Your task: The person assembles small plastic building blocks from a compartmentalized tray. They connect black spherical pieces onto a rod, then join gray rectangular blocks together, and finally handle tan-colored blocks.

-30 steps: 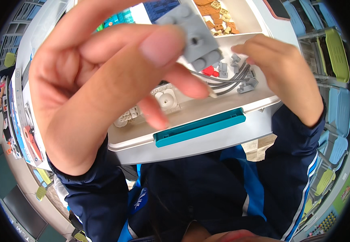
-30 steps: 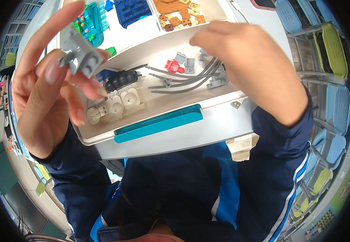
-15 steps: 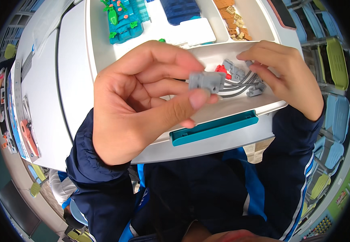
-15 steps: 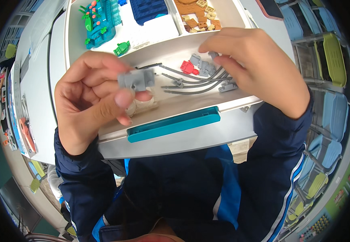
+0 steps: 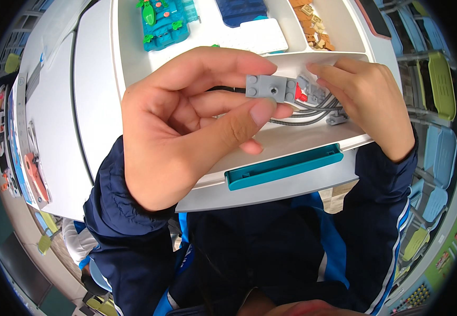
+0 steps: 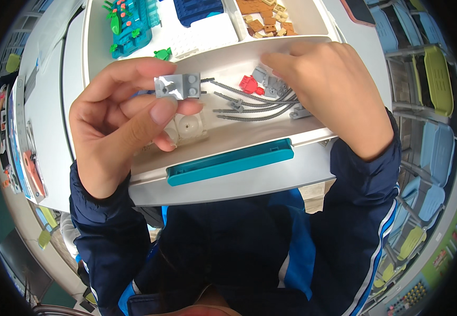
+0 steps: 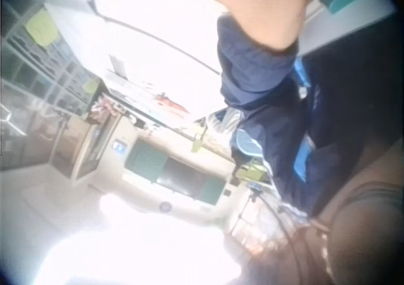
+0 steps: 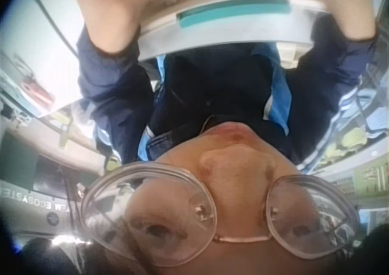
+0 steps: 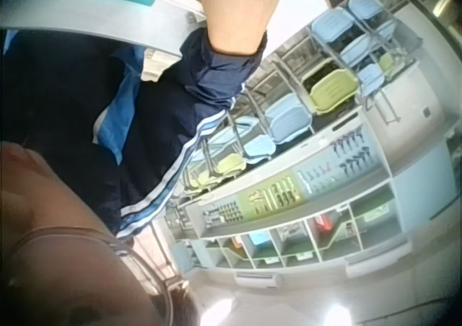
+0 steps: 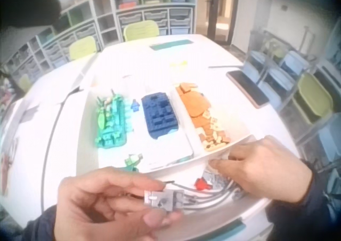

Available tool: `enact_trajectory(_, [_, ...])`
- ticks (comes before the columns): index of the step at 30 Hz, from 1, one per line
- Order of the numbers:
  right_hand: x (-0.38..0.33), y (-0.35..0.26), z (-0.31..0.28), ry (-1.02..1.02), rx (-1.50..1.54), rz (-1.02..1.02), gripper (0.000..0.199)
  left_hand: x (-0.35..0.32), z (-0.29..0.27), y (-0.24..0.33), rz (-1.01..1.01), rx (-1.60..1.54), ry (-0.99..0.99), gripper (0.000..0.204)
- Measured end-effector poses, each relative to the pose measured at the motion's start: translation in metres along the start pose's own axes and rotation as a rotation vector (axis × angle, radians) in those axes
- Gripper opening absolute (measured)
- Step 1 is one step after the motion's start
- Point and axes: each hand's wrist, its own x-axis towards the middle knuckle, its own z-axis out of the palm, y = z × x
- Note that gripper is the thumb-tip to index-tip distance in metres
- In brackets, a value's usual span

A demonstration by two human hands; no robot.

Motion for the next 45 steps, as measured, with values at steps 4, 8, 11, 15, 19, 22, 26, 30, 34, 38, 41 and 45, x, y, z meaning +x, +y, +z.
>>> enact_trajectory(4, [0.005,0.006,0.007,0.016,0.194,-0.149,0.018,0.003,0.006,0.002,-0.058,-0.004,0.072,0.029])
enact_trajectory(8, [0.006,0.011,0.011,-0.025,0.25,-0.134,0.013,0.004,-0.004,-0.006,0.072,0.344,-0.114,0.026])
enact_trajectory(11, [0.005,0.013,0.011,-0.048,0.276,-0.144,0.01,0.002,0.001,-0.005,0.126,0.557,-0.127,0.025])
enact_trajectory(15, [0.001,0.02,0.005,0.027,0.373,-0.161,0.01,0.001,0.009,-0.005,0.112,0.795,-0.12,0.03])
enact_trajectory(19, [-0.01,0.027,-0.015,0.116,0.613,-0.113,0.012,0.003,0.01,-0.021,0.256,0.921,-0.204,0.035])
enact_trajectory(22, [-0.015,0.032,-0.019,0.097,0.744,-0.071,0.013,0.013,0.025,-0.013,0.096,0.909,-0.357,0.037])
enact_trajectory(26, [-0.011,0.027,-0.013,0.11,0.962,-0.097,0.011,0.02,0.028,-0.019,0.06,0.754,-0.315,0.034])
enact_trajectory(30, [-0.011,0.018,-0.017,0.196,0.996,-0.182,0.01,0.025,0.031,-0.01,-0.073,0.405,-0.256,0.032])
enact_trajectory(34, [-0.012,0.005,-0.019,0.287,0.9,-0.226,0.012,0.02,0.028,0.006,-0.273,0.209,-0.285,0.026])
enact_trajectory(38, [-0.01,0.002,-0.02,0.323,0.85,-0.205,0.015,0.019,0.022,-0.016,-0.12,0.106,-0.171,0.021])
enact_trajectory(41, [-0.016,0.016,-0.017,0.424,0.905,-0.113,0.015,0.021,0.017,-0.011,0.156,0.613,-0.134,0.02])
enact_trajectory(45, [-0.02,0.02,-0.016,0.45,1.152,0.089,0.013,0.029,0.011,0.0,0.516,1.257,-0.355,0.02])
